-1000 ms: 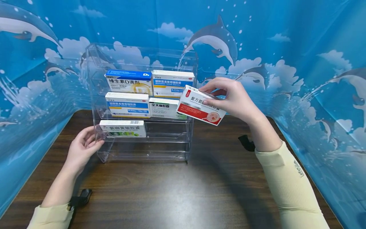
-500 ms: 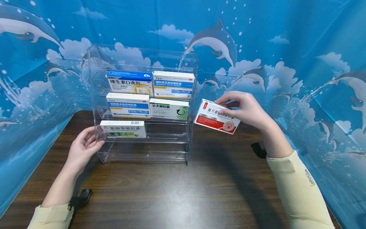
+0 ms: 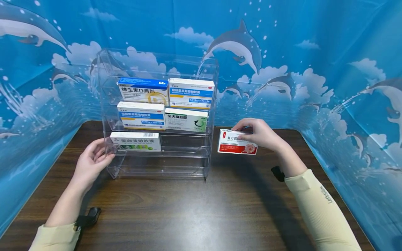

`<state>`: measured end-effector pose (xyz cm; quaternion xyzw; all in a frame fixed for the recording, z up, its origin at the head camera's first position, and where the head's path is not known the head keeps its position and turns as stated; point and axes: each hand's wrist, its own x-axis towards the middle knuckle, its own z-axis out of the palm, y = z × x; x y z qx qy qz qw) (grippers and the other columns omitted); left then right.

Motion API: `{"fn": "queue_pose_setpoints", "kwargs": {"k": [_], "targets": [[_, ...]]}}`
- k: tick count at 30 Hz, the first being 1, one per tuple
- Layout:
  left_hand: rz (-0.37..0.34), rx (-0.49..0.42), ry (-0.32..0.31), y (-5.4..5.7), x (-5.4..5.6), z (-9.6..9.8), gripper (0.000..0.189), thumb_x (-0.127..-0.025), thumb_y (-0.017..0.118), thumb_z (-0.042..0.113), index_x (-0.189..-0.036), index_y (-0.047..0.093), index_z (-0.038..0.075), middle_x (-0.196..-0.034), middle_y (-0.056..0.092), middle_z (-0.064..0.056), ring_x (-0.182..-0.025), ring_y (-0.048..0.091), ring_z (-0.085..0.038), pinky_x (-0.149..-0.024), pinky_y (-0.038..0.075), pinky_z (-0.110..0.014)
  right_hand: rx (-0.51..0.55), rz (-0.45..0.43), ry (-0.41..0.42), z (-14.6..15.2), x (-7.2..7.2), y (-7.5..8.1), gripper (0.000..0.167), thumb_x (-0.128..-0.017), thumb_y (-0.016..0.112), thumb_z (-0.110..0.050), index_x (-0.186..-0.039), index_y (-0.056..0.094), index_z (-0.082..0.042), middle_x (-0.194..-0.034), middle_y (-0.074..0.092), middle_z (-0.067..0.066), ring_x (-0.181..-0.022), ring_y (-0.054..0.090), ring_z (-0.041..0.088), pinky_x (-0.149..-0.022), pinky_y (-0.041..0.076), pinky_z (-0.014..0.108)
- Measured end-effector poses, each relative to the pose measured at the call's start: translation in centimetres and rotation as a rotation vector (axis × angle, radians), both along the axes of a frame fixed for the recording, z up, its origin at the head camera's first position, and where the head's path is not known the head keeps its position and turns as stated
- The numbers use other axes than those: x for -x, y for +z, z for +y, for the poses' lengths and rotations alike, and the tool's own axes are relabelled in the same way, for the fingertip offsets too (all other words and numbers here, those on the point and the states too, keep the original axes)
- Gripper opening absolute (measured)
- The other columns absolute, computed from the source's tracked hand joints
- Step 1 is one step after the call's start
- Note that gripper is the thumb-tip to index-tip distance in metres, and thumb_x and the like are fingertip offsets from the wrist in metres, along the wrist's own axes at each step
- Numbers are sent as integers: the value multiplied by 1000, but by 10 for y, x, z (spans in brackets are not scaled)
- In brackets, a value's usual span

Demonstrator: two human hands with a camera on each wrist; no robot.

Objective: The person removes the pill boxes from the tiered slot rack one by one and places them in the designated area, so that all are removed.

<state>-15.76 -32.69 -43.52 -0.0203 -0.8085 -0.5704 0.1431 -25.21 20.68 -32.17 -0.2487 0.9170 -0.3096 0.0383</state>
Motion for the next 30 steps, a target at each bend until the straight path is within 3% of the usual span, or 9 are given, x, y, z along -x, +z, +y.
{"fn": "queue_pose_setpoints", "kwargs": {"k": [6,16,24,30], "targets": [[-17,31,-3,2,-1,0,53,-100,68,-3,-146,51,17,-123,53,32,-111,53,20,-92,49,3,7,-59,-9,-4,13,-29,27,-94,80,-7,-122,79,-10,-126,74,13,-107,66,27,-87,58,34],[-13,29,-14,3,-2,0,53,-100,67,-3,-146,50,18,-122,52,33,-112,53,20,-93,49,2,20,-188,-73,0,41,-67,27,-96,79,-9,-123,79,-9,-126,76,14,-112,68,29,-100,60,47],[-16,1,-28,2,-3,0,54,-100,66,-5,-144,50,20,-121,53,34,-112,54,20,-93,50,2,22,-242,-100,12,60,-89,27,-98,77,-10,-125,79,-8,-129,74,17,-107,66,29,-83,58,29],[-3,-36,-45,2,-2,1,53,-100,66,-6,-143,52,21,-122,56,32,-113,54,19,-92,50,2,60,-265,-97,14,70,-98,28,-99,76,-13,-126,78,-6,-128,73,18,-106,66,27,-82,56,27]]}}
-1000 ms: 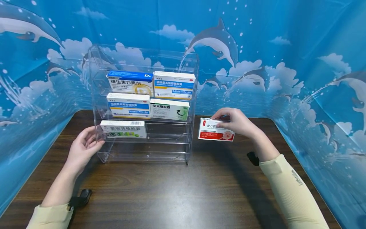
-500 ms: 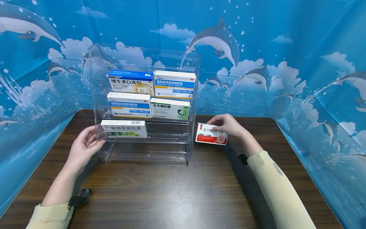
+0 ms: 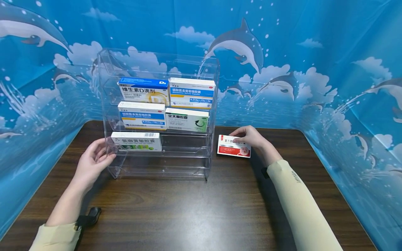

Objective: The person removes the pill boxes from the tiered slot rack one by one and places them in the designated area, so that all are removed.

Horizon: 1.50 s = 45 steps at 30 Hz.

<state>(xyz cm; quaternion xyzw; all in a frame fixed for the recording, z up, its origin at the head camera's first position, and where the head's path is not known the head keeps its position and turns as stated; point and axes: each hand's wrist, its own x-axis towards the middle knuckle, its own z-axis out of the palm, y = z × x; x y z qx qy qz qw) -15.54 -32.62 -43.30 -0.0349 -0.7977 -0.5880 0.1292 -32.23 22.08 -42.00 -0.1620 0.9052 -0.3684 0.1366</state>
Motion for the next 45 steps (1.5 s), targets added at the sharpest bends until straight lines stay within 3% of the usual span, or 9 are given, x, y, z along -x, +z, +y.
{"fn": "queue_pose_setpoints", "kwargs": {"k": [7,13,22,27,32,35,38,41,45], "targets": [[18,-96,-32,0,0,-1,54,-98,65,-11,-136,54,24,-121,61,28,-112,59,16,-91,52,1,-1,-35,-17,1,9,-8,27,-99,76,-15,-125,79,-6,-130,74,19,-112,65,28,-86,54,27],[11,-32,-12,2,0,-2,52,-99,66,-8,-139,53,23,-121,58,30,-112,57,17,-92,50,2,-15,-62,-32,1,13,-14,28,-99,76,-14,-126,78,-6,-133,73,18,-121,63,32,-97,56,35],[9,-17,-18,1,2,0,53,-99,66,-9,-137,54,26,-120,60,31,-111,58,17,-91,50,2,-16,-97,-61,6,18,-21,29,-100,75,-16,-127,78,-5,-133,73,19,-117,64,30,-94,57,33],[8,-4,-11,1,3,0,52,-99,67,-7,-139,54,23,-120,59,31,-111,57,17,-92,50,2,1,-98,-71,4,19,-22,29,-101,74,-15,-127,77,-5,-134,72,19,-117,64,31,-100,57,39],[6,-4,-9,1,3,0,52,-99,67,-6,-139,53,24,-120,58,32,-112,57,17,-92,49,3,28,-80,-87,2,19,-21,32,-101,73,-14,-132,75,-6,-136,70,19,-119,65,32,-105,56,45],[5,-41,-20,0,3,1,53,-99,66,-9,-138,54,24,-121,60,31,-112,58,16,-92,50,2,50,-70,-105,1,17,-19,33,-102,72,-15,-133,74,-7,-136,70,19,-121,65,32,-104,57,43],[1,-22,-10,0,2,1,53,-99,66,-8,-139,53,23,-121,59,32,-112,57,17,-92,50,2,73,-54,-108,-1,16,-16,31,-103,72,-17,-133,74,-7,-135,72,18,-121,67,31,-102,58,39],[-9,26,10,0,0,1,53,-99,67,-6,-142,52,21,-121,56,33,-112,55,18,-93,50,2,91,-29,-73,-4,12,-12,30,-103,71,-14,-131,74,-5,-133,73,19,-119,69,31,-100,60,38],[-23,48,19,1,-1,-1,53,-100,67,-4,-145,51,19,-122,54,32,-113,54,18,-93,49,2,95,-11,-21,-7,4,-8,31,-101,72,-10,-131,73,-2,-132,73,20,-118,70,33,-103,61,46]]}}
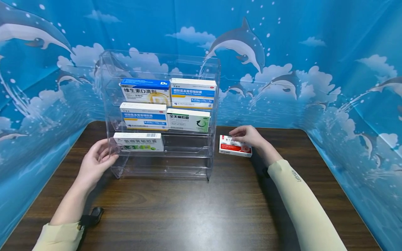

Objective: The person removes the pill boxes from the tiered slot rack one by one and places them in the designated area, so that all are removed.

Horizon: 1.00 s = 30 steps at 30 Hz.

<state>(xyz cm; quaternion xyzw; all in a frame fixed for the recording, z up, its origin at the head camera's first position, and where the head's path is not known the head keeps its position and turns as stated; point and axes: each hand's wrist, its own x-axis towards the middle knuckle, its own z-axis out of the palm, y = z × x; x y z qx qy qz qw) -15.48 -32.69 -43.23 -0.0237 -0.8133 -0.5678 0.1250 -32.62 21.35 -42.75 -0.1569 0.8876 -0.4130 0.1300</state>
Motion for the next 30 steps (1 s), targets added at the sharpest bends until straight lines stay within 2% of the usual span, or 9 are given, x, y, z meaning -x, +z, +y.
{"fn": "queue_pose_setpoints", "kwargs": {"k": [2,4,9,12,15,16,21,30], "targets": [[-5,3,2,0,0,-1,53,-100,67,-4,-146,50,19,-123,54,32,-113,54,19,-93,49,2,-4,-7,3,-2,-5,1,32,-100,73,-10,-131,74,-3,-133,72,19,-121,68,33,-107,58,49],[-4,3,3,0,0,-1,53,-100,67,-4,-146,51,19,-123,54,32,-113,53,19,-93,49,3,-23,-4,-2,-2,-9,2,33,-98,76,-12,-131,74,-6,-135,72,17,-123,66,32,-108,57,46],[14,-20,-10,0,-1,0,53,-100,67,-6,-143,51,20,-122,55,32,-113,54,19,-93,49,2,-70,35,-7,2,-21,6,35,-95,79,-12,-129,76,-9,-140,68,17,-121,61,34,-90,61,43],[27,-17,-18,0,-1,0,53,-100,66,-6,-143,51,20,-123,55,32,-113,54,19,-93,49,2,-87,72,14,8,-25,5,39,-94,79,-10,-133,73,-7,-142,66,19,-127,60,37,-98,61,51],[33,-22,-25,0,-1,0,53,-100,66,-7,-143,51,20,-123,55,32,-114,55,18,-94,49,2,-118,124,47,15,-26,3,45,-93,81,-9,-136,70,-5,-143,66,20,-134,58,38,-113,53,58],[34,-20,-25,0,-1,0,53,-100,66,-6,-143,51,20,-123,55,32,-114,54,18,-94,49,2,-124,135,54,17,-26,2,47,-92,82,-8,-137,70,-5,-143,66,20,-135,58,39,-115,51,60],[27,13,-12,1,-1,1,52,-101,66,-4,-145,50,17,-125,53,32,-116,52,19,-94,48,3,-166,200,82,24,-27,-2,56,-86,88,-12,-138,68,-4,-143,66,21,-129,59,39,-112,52,60],[17,4,-12,-1,-1,1,53,-100,66,-6,-145,49,18,-125,52,32,-117,51,19,-95,48,2,-158,220,98,28,-23,-14,62,-83,91,-11,-139,67,-3,-144,64,21,-127,59,38,-114,51,61]]}}
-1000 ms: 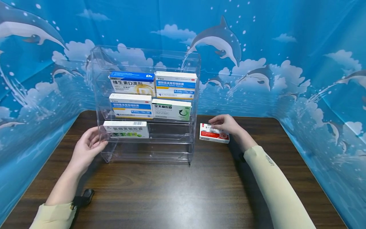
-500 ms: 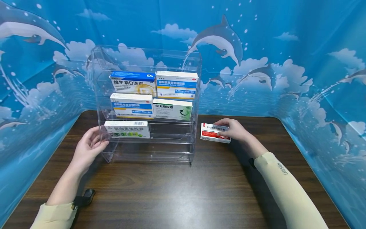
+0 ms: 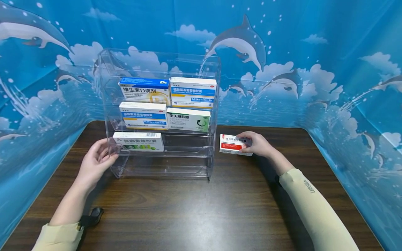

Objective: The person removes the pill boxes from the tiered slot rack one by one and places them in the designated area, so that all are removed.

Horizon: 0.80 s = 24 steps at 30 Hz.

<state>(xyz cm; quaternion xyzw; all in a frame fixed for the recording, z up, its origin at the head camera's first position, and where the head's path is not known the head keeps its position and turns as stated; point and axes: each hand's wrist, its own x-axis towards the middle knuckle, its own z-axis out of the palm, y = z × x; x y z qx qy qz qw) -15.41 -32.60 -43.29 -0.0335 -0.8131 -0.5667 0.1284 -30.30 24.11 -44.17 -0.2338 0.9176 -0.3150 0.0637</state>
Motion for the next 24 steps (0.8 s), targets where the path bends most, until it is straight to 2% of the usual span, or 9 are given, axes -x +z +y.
{"fn": "queue_pose_setpoints", "kwargs": {"k": [9,14,20,24], "targets": [[-26,16,6,0,0,0,54,-102,66,-3,-147,47,19,-129,50,30,-120,49,18,-95,47,3,13,-19,-18,-5,4,-2,63,-85,90,-11,-142,65,-5,-148,62,20,-132,55,38,-120,46,60],[-13,-7,-3,0,0,0,53,-101,66,-4,-144,48,22,-127,51,30,-119,50,18,-95,48,3,17,-46,-29,-9,10,-2,63,-86,89,-9,-144,64,-5,-150,60,21,-136,53,38,-122,44,61],[8,-80,-21,-1,1,1,53,-99,65,-9,-140,51,23,-126,54,28,-117,53,18,-95,49,2,27,-58,-27,-15,18,-2,63,-88,87,-8,-146,62,-5,-153,57,21,-140,51,39,-124,41,61],[7,-78,-13,-1,0,1,53,-99,65,-9,-138,51,24,-125,54,28,-117,53,18,-95,49,2,37,-74,-32,-19,21,0,63,-89,86,-7,-147,61,-4,-154,56,22,-141,49,40,-125,39,61]]}}
